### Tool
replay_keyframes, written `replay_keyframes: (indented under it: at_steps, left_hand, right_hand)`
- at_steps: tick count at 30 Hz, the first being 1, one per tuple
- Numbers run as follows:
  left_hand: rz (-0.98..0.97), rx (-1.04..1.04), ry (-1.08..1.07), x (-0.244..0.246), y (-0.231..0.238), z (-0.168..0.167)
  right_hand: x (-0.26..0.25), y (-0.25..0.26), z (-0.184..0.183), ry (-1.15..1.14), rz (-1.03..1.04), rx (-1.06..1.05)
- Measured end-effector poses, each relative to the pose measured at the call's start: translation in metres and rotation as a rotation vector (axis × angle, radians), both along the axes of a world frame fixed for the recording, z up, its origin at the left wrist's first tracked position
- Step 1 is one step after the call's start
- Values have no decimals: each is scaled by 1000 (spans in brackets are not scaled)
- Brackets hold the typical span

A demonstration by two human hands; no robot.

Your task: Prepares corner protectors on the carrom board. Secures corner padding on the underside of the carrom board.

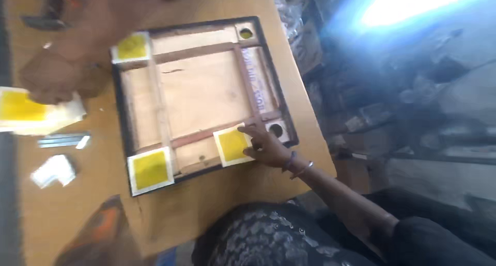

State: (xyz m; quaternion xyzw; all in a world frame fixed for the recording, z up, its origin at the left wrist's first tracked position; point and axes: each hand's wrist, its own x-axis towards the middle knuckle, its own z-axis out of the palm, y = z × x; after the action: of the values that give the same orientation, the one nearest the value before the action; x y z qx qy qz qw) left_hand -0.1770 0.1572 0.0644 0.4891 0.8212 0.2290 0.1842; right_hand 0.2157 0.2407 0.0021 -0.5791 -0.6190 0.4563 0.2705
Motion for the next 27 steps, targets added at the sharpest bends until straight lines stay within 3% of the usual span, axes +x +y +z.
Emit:
replay_keyframes:
  at_steps: [1, 6, 12, 19, 27]
  left_hand:
    - [-50, 9, -10, 13, -3, 1]
    - [-169, -106, -291, 159, 19, 71]
    - [-370, -224, -210, 247, 55, 70]
    - [-371, -457, -79, 299, 101, 34]
    - [-377, -515, -13, 314, 112, 16]
  right_hand:
    - [25, -9, -1, -9, -15, -11]
    - [119, -25, -9, -31, -58, 30]
    - [147, -18, -19, 6, 2, -18]
    - [151, -19, -25, 53, -9, -25]
    - [150, -21, -31, 100, -21, 46]
